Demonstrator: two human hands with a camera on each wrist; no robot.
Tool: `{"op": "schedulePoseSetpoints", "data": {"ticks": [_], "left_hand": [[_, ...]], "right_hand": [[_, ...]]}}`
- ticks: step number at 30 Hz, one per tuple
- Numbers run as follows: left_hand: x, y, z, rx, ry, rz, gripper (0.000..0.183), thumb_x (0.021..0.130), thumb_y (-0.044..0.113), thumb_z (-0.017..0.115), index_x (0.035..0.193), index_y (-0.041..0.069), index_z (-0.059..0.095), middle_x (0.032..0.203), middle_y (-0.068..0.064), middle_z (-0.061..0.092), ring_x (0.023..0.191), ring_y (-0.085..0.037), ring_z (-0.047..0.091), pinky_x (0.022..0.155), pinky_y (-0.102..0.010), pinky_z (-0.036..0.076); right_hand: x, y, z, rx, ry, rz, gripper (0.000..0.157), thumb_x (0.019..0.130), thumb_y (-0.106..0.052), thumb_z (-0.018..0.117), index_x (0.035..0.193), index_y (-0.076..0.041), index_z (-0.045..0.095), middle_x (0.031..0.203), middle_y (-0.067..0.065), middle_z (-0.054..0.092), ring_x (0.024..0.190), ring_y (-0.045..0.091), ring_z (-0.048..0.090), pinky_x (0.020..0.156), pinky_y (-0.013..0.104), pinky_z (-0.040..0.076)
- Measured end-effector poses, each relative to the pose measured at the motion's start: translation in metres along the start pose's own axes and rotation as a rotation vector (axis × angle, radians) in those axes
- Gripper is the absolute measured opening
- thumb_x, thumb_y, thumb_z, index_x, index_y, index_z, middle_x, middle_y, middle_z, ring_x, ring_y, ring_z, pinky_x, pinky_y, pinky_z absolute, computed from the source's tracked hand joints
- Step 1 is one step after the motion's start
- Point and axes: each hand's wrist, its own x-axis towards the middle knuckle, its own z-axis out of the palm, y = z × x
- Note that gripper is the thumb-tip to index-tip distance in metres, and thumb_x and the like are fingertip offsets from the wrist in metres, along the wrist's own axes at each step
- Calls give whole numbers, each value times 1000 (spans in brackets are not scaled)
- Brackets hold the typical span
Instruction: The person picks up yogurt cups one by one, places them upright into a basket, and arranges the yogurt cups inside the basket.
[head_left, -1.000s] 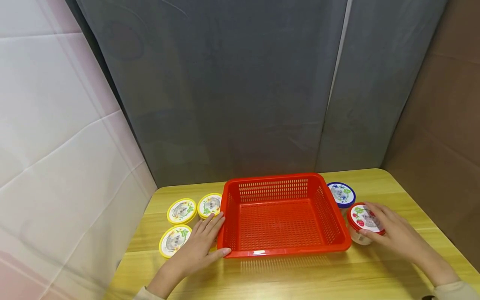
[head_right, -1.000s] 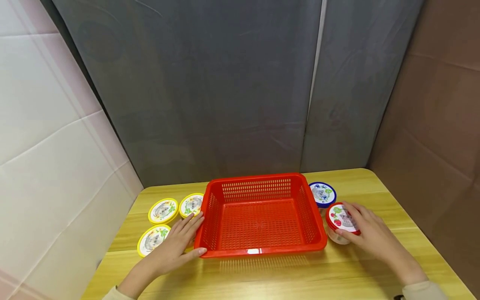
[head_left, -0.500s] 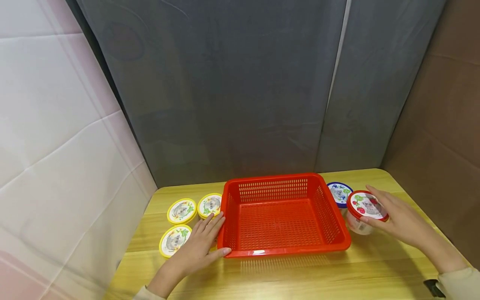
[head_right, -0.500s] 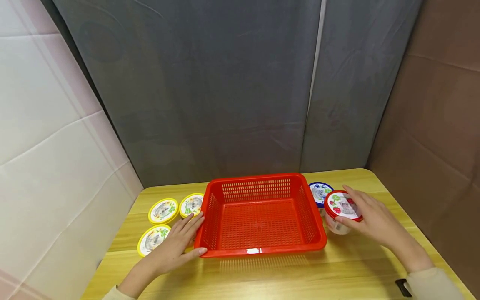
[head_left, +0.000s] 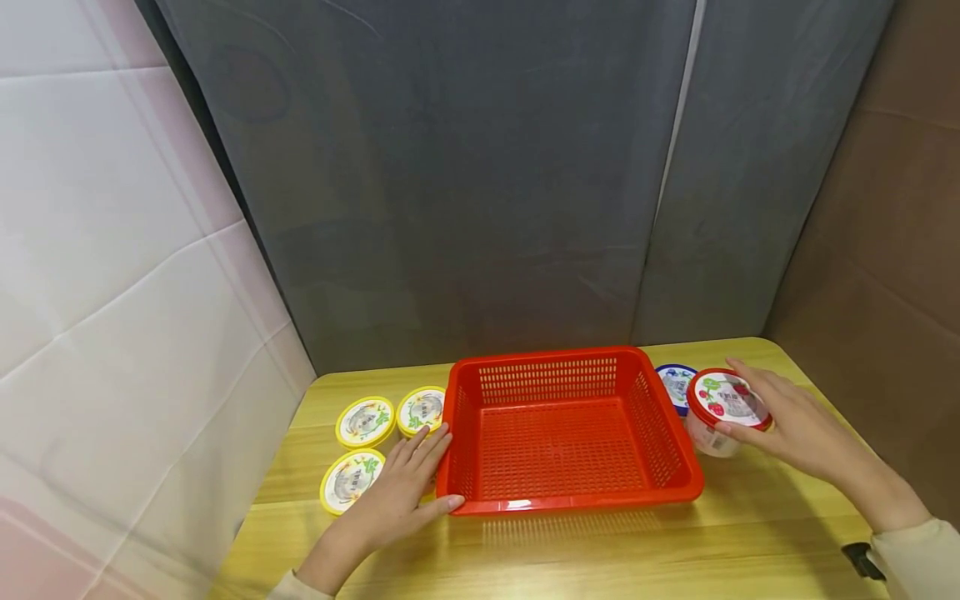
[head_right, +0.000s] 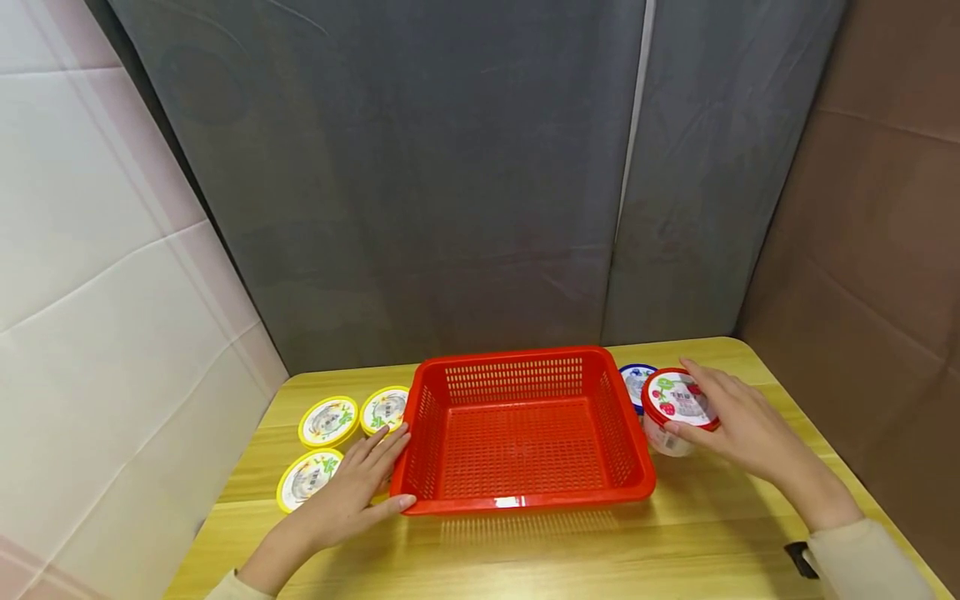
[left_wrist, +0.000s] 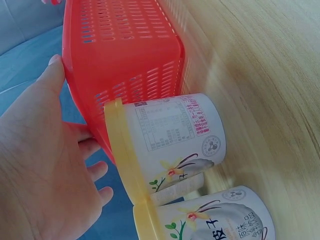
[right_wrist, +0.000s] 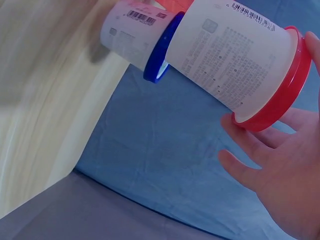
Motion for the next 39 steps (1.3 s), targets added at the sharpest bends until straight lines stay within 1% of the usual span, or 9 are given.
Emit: {"op": "schedulePoseSetpoints", "data": {"ticks": [7, 11, 17, 22, 28, 32, 35, 39], "left_hand": [[1, 0, 1, -5, -3, -1, 85, 86, 66, 46, 150, 15, 24, 159, 0, 21, 147, -32, 19, 117, -57, 17], [1, 0, 1, -12, -3, 1, 85, 86, 65, 47, 150, 13, 25, 159, -1, 21, 147, -32, 20, 116, -57, 18], [1, 0, 0, -10, -20, -11, 85, 86, 67, 46, 150, 15, 24, 160, 1, 19, 147, -31, 19, 117, -57, 18], [1, 1, -1, -9, -22, -13, 86, 86, 67, 45, 150, 15, 24, 159, 1, 20, 147, -32, 19, 117, -57, 17], [1, 2, -1, -14, -44, -19, 86, 86, 67, 45, 151, 16, 22, 160, 2, 18, 148, -31, 16, 118, -56, 16], [1, 2, -1, -7, -37, -13, 85, 87, 66, 46, 151, 16, 22, 160, 1, 18, 148, -30, 17, 118, -56, 17], [1, 2, -1, -2, -29, -9, 84, 87, 66, 45, 151, 16, 22, 160, 2, 18, 148, -30, 17, 117, -56, 17], [1, 3, -1, -8, -21, -10, 84, 87, 66, 46, 151, 16, 23, 160, 2, 19, 148, -31, 18, 117, -57, 18]], "right_hand": [[8, -5, -5, -11, 15, -23, 90, 76, -53, 71, 148, -21, 29, 136, 21, 48, 115, 37, 47, 84, 64, 46], [13, -8, -8, -12, 21, -36, 90, 75, -53, 72, 149, -24, 28, 136, 20, 48, 115, 37, 47, 84, 65, 46], [19, -15, -8, -7, 29, -51, 90, 74, -52, 73, 148, -28, 28, 137, 19, 49, 116, 38, 48, 87, 64, 44], [27, -28, -5, 29, 11, -71, 88, 75, -54, 72, 147, -29, 30, 138, 15, 48, 118, 36, 47, 89, 62, 44], [37, -44, 2, 43, -18, -89, 91, 73, -55, 72, 148, -28, 29, 142, 13, 46, 122, 36, 46, 93, 65, 42], [44, -51, 10, 57, -24, -113, 91, 72, -55, 73, 148, -31, 29, 142, 10, 46, 122, 34, 46, 94, 64, 42], [49, -56, 17, 70, -35, -133, 90, 72, -55, 73, 147, -32, 29, 143, 9, 46, 123, 33, 46, 94, 63, 43], [55, -64, 25, 81, -54, -151, 92, 71, -53, 75, 147, -27, 31, 143, 9, 46, 124, 33, 46, 95, 62, 43]]}}
